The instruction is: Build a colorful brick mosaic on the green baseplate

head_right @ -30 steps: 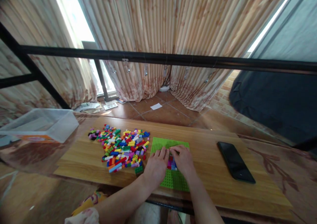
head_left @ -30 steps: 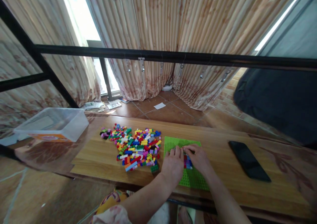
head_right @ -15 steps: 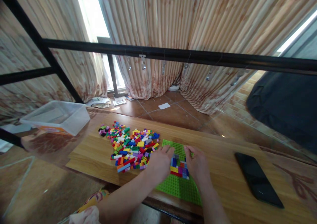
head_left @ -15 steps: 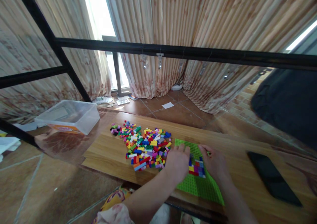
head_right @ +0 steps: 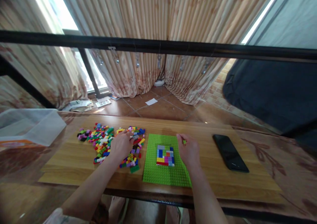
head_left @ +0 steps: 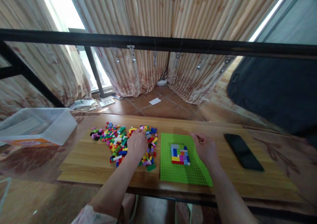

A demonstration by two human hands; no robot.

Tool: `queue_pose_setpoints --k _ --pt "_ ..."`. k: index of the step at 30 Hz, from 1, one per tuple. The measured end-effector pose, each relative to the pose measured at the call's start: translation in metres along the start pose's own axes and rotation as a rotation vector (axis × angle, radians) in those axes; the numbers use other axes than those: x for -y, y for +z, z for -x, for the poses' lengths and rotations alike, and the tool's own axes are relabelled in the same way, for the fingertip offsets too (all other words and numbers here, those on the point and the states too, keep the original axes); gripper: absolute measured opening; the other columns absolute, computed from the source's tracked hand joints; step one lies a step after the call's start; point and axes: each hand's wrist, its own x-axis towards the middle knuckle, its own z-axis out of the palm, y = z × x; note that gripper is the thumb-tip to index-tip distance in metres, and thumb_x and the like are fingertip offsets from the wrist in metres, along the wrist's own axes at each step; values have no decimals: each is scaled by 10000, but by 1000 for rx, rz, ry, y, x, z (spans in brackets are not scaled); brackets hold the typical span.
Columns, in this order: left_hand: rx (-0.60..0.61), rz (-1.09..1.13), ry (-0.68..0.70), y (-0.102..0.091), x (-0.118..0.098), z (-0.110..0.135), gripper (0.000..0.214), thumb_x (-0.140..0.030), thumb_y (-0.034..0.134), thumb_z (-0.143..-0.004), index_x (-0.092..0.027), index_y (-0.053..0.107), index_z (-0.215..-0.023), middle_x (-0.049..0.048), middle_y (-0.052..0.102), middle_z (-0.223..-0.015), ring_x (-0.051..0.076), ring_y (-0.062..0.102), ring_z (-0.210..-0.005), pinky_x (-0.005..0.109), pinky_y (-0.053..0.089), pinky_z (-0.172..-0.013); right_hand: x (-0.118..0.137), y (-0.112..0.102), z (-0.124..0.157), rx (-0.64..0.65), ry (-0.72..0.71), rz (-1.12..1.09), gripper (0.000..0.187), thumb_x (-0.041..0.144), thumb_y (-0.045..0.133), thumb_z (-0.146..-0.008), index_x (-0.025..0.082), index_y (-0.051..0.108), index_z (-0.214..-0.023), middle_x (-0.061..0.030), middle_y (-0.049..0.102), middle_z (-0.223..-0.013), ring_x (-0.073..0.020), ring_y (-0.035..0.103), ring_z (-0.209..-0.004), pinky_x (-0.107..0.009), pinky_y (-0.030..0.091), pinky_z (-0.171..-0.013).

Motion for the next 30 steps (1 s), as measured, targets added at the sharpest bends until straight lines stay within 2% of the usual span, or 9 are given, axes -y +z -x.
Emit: queue_pose_setpoints --k 6,22,30 --pt "-13 -18 22 2 -1 1 224 -192 472 -846 -175 659 -968 96 648 -1030 230 601 -980 321 481 -854 2 2 1 12 -7 19 388 425 435 -857 162 720 -858 -83 729 -859 -219 651 -782 -326 478 -723" --pt "61 44 25 3 -4 0 215 -203 472 -857 -171 661 -955 108 603 -1039 232 544 -1011 333 473 -858 -1 6 4 48 -70 95 378 440 447 -849 180 721 -849 -86 730 -826 -236 654 -757 -321 480 -668" --pt "-8 89 88 6 -3 2 203 -146 480 -825 -167 671 -891 99 595 -987 220 548 -953 340 453 -890 5 14 8 90 -103 80 377 420 433 -869 172 717 -880 -85 729 -875 -220 653 -790 -307 470 -706"
